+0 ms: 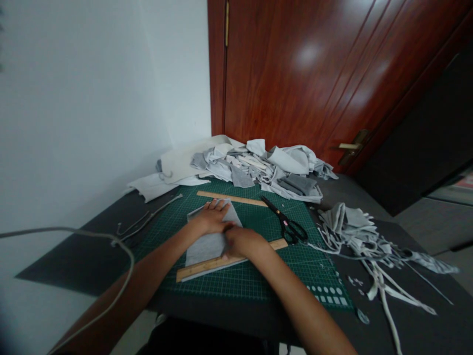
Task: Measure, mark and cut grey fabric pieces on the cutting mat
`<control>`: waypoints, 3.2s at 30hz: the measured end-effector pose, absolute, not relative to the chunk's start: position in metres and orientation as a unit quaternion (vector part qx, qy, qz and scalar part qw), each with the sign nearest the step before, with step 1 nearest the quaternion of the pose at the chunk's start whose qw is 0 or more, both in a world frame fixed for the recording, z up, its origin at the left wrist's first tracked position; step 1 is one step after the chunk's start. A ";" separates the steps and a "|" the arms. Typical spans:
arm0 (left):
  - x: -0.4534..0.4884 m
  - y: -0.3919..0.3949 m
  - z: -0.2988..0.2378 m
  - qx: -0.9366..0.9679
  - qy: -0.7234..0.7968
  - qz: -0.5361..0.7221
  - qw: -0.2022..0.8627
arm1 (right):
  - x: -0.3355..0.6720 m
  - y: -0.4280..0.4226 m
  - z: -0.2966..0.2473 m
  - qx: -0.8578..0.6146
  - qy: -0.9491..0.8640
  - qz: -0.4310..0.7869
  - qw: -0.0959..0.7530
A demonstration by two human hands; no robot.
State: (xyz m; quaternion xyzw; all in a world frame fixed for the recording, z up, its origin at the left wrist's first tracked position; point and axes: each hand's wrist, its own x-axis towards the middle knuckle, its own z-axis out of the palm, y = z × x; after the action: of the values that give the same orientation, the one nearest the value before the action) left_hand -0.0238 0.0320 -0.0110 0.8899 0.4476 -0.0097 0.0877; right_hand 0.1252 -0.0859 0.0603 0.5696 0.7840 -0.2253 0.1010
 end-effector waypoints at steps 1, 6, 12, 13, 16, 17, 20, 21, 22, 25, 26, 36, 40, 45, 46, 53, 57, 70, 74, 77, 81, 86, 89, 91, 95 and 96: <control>-0.023 0.031 -0.010 0.886 0.454 -0.013 0.090 | 0.132 -0.087 0.057 0.579 0.776 -0.239 0.075; -0.025 0.034 -0.015 0.889 0.449 0.005 0.090 | 0.150 -0.094 0.046 0.565 0.788 -0.245 0.020; -0.033 0.032 -0.015 0.885 0.464 -0.002 0.050 | 0.147 -0.096 0.048 0.556 0.791 -0.250 0.057; -0.034 0.029 -0.013 0.880 0.473 -0.009 0.052 | 0.147 -0.096 0.049 0.565 0.783 -0.252 0.061; -0.038 0.020 -0.005 0.868 0.492 -0.031 0.059 | 0.148 -0.098 0.051 0.588 0.764 -0.253 0.080; -0.040 0.017 -0.002 0.866 0.495 -0.035 0.058 | 0.149 -0.099 0.052 0.592 0.762 -0.248 0.083; -0.044 0.010 0.001 0.863 0.502 -0.039 0.042 | 0.152 -0.101 0.056 0.596 0.762 -0.238 0.083; -0.045 0.008 0.001 0.863 0.502 -0.037 0.037 | 0.153 -0.101 0.058 0.597 0.761 -0.239 0.085; -0.047 0.007 0.002 0.864 0.501 -0.034 0.033 | 0.153 -0.101 0.059 0.597 0.760 -0.241 0.089; -0.053 0.004 0.002 0.867 0.496 -0.026 0.031 | 0.156 -0.100 0.065 0.605 0.753 -0.239 0.099; -0.054 0.003 0.002 0.867 0.497 -0.024 0.031 | 0.157 -0.100 0.068 0.611 0.750 -0.234 0.099; -0.063 -0.017 -0.005 0.795 0.606 0.000 -0.010 | 0.165 -0.110 0.088 0.663 0.708 -0.202 0.138; -0.067 -0.032 -0.002 0.758 0.652 0.007 -0.012 | 0.169 -0.106 0.087 0.639 0.724 -0.223 0.134; -0.068 -0.048 0.001 0.727 0.686 0.015 -0.002 | 0.176 -0.102 0.085 0.653 0.718 -0.201 0.134; -0.068 -0.051 0.001 0.722 0.691 0.018 -0.002 | 0.177 -0.101 0.085 0.655 0.717 -0.199 0.135; -0.078 -0.064 0.000 0.708 0.706 0.028 0.000 | 0.177 -0.097 0.079 0.635 0.720 -0.226 0.164; -0.089 -0.066 0.000 0.713 0.700 0.021 0.003 | 0.186 -0.090 0.073 0.592 0.746 -0.256 0.163; -0.100 -0.067 -0.003 0.733 0.680 0.010 -0.024 | 0.225 -0.071 0.055 0.545 0.770 -0.312 0.108; -0.096 -0.073 0.000 0.727 0.686 0.002 -0.023 | 0.242 -0.063 0.047 0.562 0.759 -0.310 0.109; -0.095 -0.078 0.002 0.723 0.690 -0.017 -0.017 | 0.240 -0.062 0.044 0.558 0.756 -0.325 0.110; -0.096 -0.085 0.007 0.725 0.687 -0.052 0.006 | 0.247 -0.065 0.051 0.520 0.773 -0.357 0.075; -0.081 -0.107 0.011 0.702 0.709 -0.059 0.021 | 0.246 -0.071 0.061 0.497 0.794 -0.348 -0.020; -0.063 -0.128 0.008 0.688 0.723 -0.056 0.019 | 0.211 -0.077 0.058 0.499 0.813 -0.298 -0.023; -0.053 -0.141 0.004 0.683 0.729 -0.046 0.018 | 0.179 -0.083 0.053 0.475 0.834 -0.280 -0.027; -0.045 -0.158 -0.006 0.693 0.720 -0.035 0.021 | 0.132 -0.096 0.040 0.432 0.851 -0.293 -0.060; -0.045 -0.160 -0.007 0.697 0.716 -0.031 0.021 | 0.126 -0.098 0.037 0.432 0.850 -0.293 -0.068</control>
State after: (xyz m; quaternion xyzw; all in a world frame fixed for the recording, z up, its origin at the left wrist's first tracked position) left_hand -0.0452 -0.1600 -0.0071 0.6971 0.7160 -0.0314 0.0213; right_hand 0.1264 -0.0984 0.0369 0.4317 0.8504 -0.2929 -0.0680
